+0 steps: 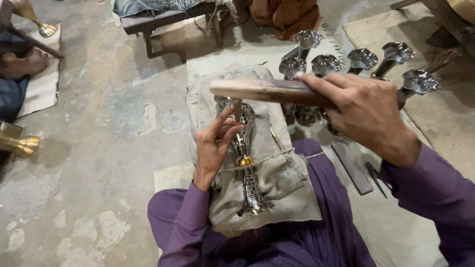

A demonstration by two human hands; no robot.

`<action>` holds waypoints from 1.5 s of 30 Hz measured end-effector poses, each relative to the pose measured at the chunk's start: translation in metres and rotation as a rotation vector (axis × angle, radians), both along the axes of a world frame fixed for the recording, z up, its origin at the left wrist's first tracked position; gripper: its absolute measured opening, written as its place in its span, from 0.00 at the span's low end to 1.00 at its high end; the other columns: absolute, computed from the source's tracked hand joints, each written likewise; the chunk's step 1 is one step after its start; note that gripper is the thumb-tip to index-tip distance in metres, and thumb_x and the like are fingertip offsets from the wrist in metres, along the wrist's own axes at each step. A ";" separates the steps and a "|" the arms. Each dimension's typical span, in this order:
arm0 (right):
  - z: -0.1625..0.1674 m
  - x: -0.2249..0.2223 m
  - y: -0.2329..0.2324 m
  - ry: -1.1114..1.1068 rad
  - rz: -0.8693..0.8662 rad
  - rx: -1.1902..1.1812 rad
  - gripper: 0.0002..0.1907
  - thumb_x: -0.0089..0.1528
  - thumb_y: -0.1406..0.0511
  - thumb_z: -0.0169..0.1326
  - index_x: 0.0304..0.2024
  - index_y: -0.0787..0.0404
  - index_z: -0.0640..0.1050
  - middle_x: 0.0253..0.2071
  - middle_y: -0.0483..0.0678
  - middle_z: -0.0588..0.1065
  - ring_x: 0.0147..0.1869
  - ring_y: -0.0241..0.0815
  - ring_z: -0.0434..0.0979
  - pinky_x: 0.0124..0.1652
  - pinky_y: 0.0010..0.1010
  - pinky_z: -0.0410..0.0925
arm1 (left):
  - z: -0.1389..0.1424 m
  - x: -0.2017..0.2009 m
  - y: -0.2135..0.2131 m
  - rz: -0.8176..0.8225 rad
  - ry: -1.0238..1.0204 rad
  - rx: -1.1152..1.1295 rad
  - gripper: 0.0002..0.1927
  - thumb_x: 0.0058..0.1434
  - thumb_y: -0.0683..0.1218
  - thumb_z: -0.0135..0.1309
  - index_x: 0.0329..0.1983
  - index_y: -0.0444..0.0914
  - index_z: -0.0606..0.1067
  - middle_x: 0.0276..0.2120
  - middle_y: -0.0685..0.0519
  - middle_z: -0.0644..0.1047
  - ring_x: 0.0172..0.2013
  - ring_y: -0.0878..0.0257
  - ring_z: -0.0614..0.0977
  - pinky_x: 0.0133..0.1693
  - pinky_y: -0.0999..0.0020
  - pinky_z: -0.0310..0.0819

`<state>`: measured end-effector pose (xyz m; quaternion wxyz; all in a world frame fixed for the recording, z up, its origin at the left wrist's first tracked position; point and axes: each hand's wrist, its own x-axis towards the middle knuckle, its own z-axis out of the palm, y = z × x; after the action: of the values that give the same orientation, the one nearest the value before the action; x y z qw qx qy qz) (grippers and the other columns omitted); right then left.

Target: The person sits on the floor with an ornate silver vase resting on a cloth cushion and decorates it by hand: they hold a small punch against the vase surface with one hand and strike it with a wooden mallet held in the other, repositioning the punch repeatedly to work patterns into the metal. Finished vases sit on the floor beside them.

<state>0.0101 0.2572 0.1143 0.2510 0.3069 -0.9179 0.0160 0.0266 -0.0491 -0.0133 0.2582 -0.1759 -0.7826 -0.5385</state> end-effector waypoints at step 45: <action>-0.011 -0.012 -0.035 -0.110 0.015 -0.141 0.30 0.67 0.67 0.54 0.72 0.47 0.67 0.46 0.52 0.80 0.33 0.42 0.81 0.30 0.35 0.77 | -0.010 -0.001 -0.002 -0.035 -0.041 0.016 0.25 0.63 0.34 0.59 0.64 0.38 0.73 0.42 0.49 0.85 0.43 0.62 0.89 0.43 0.70 0.84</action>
<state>-0.0020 0.2223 0.1032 0.2212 0.2941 -0.9245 0.0993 0.0253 -0.0516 -0.0237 0.2338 -0.1766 -0.7802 -0.5526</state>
